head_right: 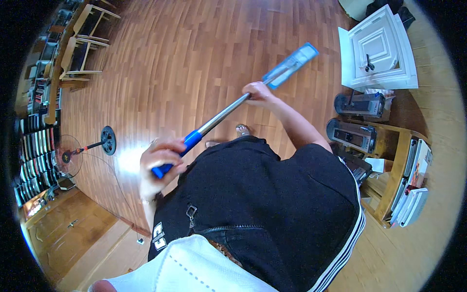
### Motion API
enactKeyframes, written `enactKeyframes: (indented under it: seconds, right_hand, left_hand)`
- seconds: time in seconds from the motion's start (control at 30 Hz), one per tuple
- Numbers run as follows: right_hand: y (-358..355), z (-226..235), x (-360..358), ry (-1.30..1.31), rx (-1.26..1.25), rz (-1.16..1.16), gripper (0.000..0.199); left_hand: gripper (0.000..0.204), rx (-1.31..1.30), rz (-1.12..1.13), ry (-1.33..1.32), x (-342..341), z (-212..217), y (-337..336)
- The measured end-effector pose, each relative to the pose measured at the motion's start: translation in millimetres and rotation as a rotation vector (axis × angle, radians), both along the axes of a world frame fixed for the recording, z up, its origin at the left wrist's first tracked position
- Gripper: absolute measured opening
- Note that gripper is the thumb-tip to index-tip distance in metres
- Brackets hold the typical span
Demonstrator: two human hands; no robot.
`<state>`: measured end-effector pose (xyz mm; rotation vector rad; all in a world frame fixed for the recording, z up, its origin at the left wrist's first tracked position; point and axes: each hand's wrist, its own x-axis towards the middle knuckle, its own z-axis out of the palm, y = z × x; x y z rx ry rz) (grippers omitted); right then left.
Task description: The person mops the wooden floor across the room using a flat mop.
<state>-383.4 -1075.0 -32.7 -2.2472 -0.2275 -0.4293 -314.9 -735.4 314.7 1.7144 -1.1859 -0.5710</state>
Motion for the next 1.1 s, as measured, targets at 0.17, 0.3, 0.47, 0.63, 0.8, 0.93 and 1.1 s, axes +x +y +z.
enactKeyframes:
  seconds: [0.17,0.3,0.47,0.63,0.8,0.93,1.1]
  right_hand:
    - [89,48,102,0.187,-0.130,0.270,0.009]
    - [165,92,158,0.336,-0.141,0.456,0.010]
    - [231,98,236,0.255,-0.119,0.644,0.014]
    - [224,94,279,0.311,-0.167,0.619,0.015]
    - [163,81,294,0.321,-0.210,0.344,0.015]
    - [80,40,276,0.119,0.036,0.044,0.016]
    - [-4,38,229,0.101,0.042,-0.380,0.028]
  left_hand:
    - [0.022,-0.260,0.153,-0.248,11,48,44]
    - [0.032,-0.331,0.181,-0.447,25,59,90]
    - [0.039,-0.297,0.272,-0.589,53,60,122]
    - [0.042,-0.385,0.260,-0.568,107,50,123]
    - [0.042,-0.562,0.091,-0.453,183,23,91]
    - [0.031,-0.417,-0.133,-0.353,232,12,29]
    - [0.018,-0.272,-0.266,-0.280,253,-18,-56]
